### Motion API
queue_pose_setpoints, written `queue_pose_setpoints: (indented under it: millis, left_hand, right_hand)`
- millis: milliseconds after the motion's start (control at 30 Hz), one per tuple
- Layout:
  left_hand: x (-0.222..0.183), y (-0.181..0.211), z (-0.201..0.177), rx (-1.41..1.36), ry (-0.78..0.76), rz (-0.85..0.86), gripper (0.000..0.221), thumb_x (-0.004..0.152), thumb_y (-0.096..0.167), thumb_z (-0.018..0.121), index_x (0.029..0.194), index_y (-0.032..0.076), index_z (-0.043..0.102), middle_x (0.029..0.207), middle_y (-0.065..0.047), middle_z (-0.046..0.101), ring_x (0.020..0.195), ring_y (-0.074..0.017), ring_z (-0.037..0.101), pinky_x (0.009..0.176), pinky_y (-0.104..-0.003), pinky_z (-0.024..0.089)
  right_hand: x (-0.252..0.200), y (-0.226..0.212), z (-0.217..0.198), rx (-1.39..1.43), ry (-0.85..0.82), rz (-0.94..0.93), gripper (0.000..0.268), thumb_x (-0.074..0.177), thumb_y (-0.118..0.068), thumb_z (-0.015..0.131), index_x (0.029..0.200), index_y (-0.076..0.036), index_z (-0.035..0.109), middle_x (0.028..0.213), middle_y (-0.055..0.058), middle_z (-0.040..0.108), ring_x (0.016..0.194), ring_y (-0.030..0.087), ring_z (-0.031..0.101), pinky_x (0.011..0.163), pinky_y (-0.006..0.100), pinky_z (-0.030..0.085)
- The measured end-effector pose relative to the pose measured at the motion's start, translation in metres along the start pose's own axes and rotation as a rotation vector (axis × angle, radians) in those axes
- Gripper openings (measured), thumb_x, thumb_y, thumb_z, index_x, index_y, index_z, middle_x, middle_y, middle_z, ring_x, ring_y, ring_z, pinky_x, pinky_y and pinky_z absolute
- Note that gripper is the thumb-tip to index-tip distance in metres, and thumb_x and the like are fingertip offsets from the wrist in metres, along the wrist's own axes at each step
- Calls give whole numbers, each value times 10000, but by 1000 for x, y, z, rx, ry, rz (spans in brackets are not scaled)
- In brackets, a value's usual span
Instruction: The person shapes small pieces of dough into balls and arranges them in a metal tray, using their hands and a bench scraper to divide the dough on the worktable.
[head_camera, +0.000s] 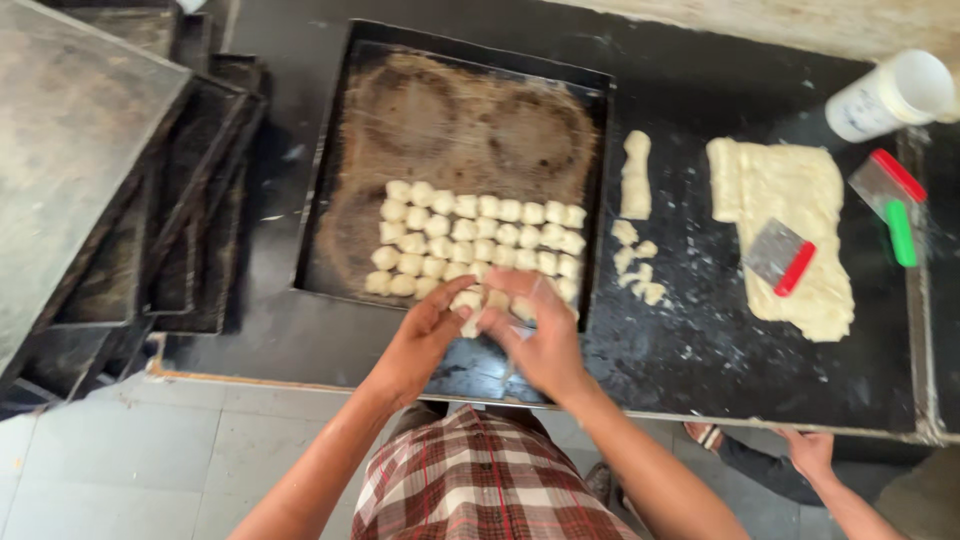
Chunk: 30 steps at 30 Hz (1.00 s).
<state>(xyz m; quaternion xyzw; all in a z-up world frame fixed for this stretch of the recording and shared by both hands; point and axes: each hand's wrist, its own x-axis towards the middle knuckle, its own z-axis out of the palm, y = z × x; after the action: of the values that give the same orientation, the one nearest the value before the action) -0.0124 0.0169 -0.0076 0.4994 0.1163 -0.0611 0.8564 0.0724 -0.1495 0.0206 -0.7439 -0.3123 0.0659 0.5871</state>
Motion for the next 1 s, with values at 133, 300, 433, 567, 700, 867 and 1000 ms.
queue_pose_setpoints:
  millis: [133, 300, 433, 567, 700, 867, 1000]
  left_hand:
    - [-19, 1, -43, -367, 86, -131, 428, 1071, 75, 511, 1491, -10, 500, 1215, -150, 587, 1093, -198, 608, 953, -354, 504]
    - [-45, 17, -69, -51, 15, 31, 514, 976, 20, 543, 1488, 35, 505, 1412, -62, 564, 1143, -137, 531, 1014, -310, 458]
    - [-53, 38, -85, -149, 26, 114, 509, 1022, 80, 585, 1508, -45, 502, 1432, -127, 553, 1199, -182, 514, 952, -334, 400]
    - [-66, 64, -99, 110, 154, 263, 649, 1062, 239, 457, 1636, 153, 167, 1639, -92, 343, 1411, -186, 364, 1066, -351, 346]
    - [-36, 64, -137, 632, 420, 551, 635, 1088, 191, 508, 1608, 74, 162, 1695, -200, 247, 1502, -293, 368, 1150, -396, 415]
    - [8, 16, -182, 961, 385, 390, 341, 961, 77, 680, 1301, 46, 676, 1366, -203, 677, 1286, -322, 662, 1034, -406, 542]
    - [29, -22, -192, 1266, 222, 379, 370, 820, 5, 709, 1187, 41, 735, 1234, -204, 710, 1190, -389, 643, 1006, -436, 514]
  right_hand:
    - [-5, -13, 39, -438, -162, -485, 269, 923, -99, 791, 1184, -73, 732, 1269, 8, 716, 1147, 177, 667, 1048, 413, 510]
    - [44, -22, 71, 154, -342, 250, 484, 810, -58, 816, 1272, -1, 683, 1312, 138, 674, 1198, 261, 631, 1048, 430, 499]
    - [46, -42, 93, 631, -391, 563, 495, 926, -113, 708, 1399, -154, 569, 1444, 48, 602, 1298, 202, 593, 1146, 376, 454]
    - [23, -45, 114, -371, -344, -393, 398, 935, -176, 728, 1305, -36, 688, 1403, 117, 658, 1377, 276, 574, 1189, 404, 477]
    - [44, 22, 160, -174, -207, -212, 284, 1011, -128, 688, 1279, -42, 727, 1369, 120, 687, 1327, 229, 617, 1121, 373, 522]
    - [24, 66, 135, 110, 48, 234, 293, 1029, -174, 632, 1281, -44, 705, 1188, 74, 770, 1051, 155, 728, 896, 314, 566]
    - [-9, 86, 39, 231, 182, 436, 277, 1029, -157, 648, 1256, -12, 712, 1061, 58, 775, 971, 110, 719, 850, 272, 563]
